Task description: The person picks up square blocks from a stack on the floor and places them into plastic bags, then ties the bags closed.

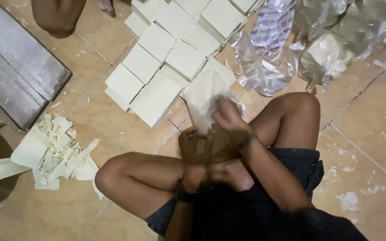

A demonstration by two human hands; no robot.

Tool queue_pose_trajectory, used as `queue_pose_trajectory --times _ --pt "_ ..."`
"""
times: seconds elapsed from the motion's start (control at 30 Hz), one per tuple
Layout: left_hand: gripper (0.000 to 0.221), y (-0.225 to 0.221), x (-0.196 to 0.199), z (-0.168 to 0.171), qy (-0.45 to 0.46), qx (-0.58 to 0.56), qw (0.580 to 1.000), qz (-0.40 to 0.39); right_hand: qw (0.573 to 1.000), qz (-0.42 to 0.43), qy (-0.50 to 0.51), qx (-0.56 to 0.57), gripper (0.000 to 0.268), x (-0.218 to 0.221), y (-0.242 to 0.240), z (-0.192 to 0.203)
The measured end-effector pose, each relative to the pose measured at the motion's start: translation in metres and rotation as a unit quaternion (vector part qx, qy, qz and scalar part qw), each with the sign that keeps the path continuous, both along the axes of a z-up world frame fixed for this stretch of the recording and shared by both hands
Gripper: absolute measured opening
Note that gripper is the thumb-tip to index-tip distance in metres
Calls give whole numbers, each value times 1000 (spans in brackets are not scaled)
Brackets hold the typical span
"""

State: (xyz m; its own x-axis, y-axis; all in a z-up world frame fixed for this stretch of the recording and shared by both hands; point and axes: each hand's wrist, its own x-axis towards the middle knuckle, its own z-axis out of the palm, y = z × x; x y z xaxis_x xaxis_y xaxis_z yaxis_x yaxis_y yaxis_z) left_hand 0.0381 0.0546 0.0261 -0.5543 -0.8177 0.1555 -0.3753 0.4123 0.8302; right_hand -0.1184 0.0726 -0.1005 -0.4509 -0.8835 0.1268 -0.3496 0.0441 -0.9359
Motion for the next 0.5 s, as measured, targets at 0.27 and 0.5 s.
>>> queue_pose_trajectory --times 0.27,0.5 --pt "13 -21 -24 13 80 -28 989 -125 921 -374 89 63 67 19 62 74" --pt "8 -30 -49 20 74 41 986 -142 959 -261 105 40 13 -4 73 32"
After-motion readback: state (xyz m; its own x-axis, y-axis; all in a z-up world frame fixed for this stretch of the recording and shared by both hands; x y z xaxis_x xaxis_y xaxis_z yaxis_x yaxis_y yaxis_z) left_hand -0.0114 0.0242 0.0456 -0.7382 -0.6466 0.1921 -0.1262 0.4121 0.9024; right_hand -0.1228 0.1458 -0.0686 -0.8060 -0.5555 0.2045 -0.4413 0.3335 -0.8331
